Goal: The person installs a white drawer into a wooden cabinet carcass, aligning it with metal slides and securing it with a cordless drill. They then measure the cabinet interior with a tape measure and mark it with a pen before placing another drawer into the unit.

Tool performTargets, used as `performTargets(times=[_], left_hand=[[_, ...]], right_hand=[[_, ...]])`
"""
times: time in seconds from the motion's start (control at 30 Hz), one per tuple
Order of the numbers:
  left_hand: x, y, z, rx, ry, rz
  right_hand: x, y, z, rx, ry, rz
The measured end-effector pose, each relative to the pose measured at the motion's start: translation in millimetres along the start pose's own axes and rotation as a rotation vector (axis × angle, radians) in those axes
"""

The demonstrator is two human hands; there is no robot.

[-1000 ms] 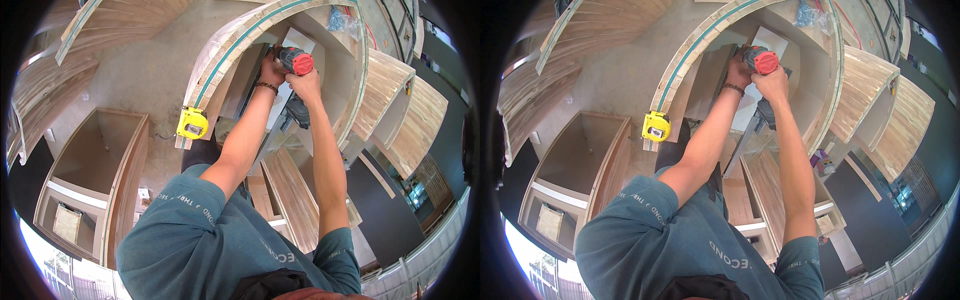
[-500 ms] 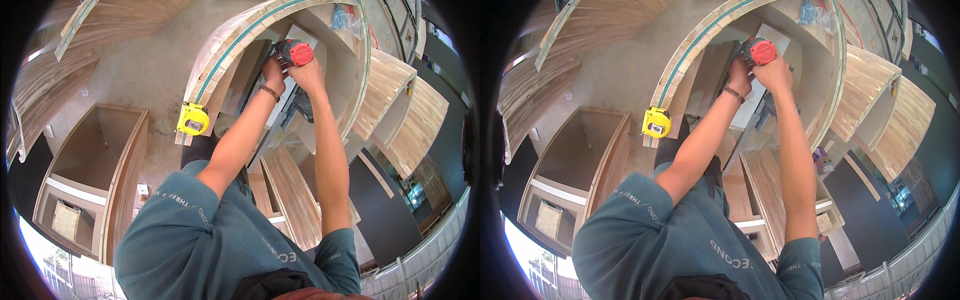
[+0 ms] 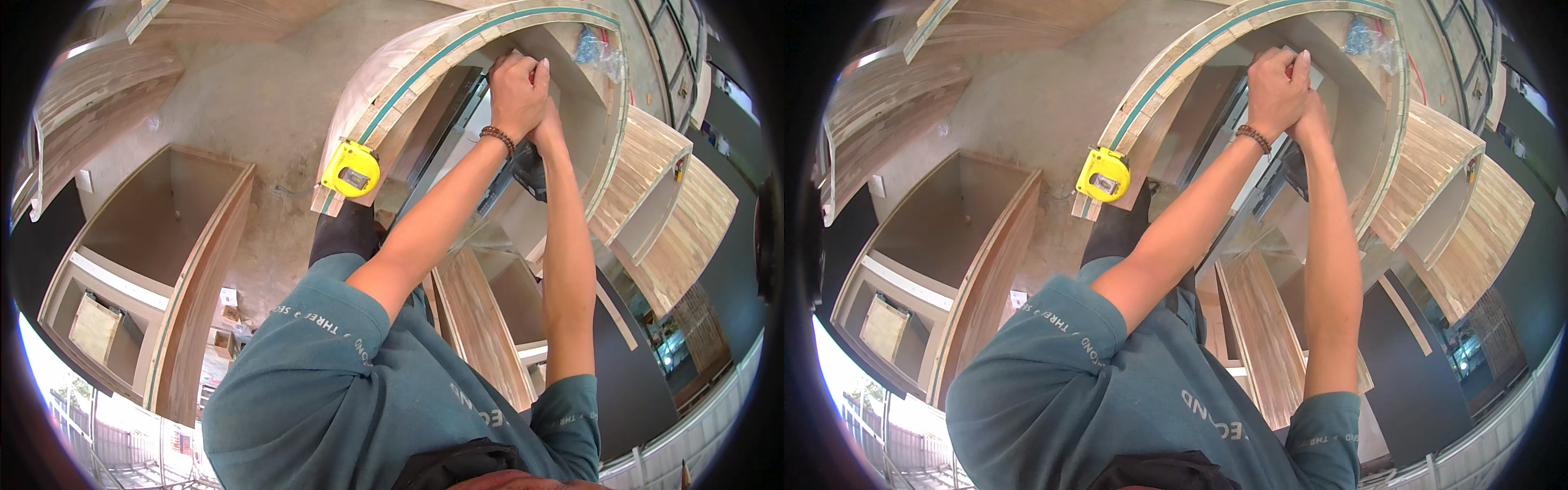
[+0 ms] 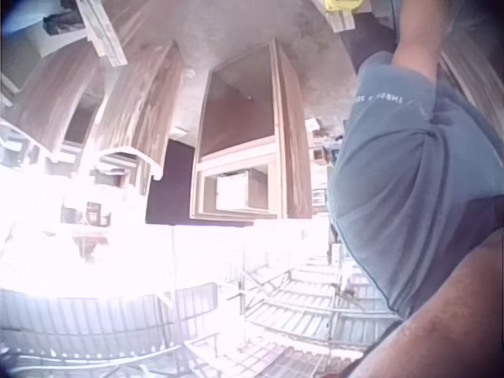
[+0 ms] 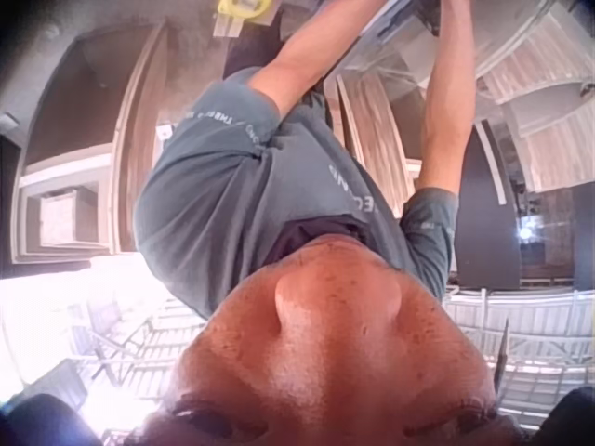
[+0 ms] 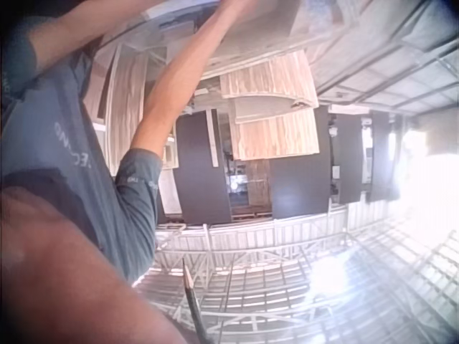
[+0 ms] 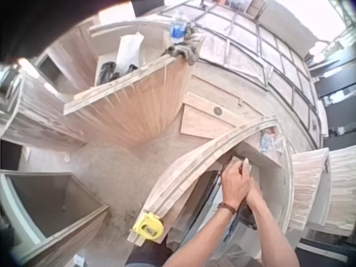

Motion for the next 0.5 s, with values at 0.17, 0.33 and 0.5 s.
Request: performTargets(times=[0.17, 0.33, 0.5], left_hand=[[-3, -6, 1, -0.079, -0.082, 0.022], [4, -5, -2, -0.067, -0.023, 0.030], [7, -5, 0, -0.077, -0.023, 0.017]], right_hand=[[-10, 1, 19, 0.020, 0.078, 0.173], [-5, 5, 16, -0.003, 0.127, -0.059], [10, 2, 9, 0.026, 0.056, 0.080]])
Point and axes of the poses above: each hand's wrist, its own z-axis towards the middle knuckle, its own y-axis out of the back of the hand, x = y × z, the point moved 5 cm from there along z, towards the middle knuckle, and after that the axes turned 1 degree about y, right-handed, at the moved point
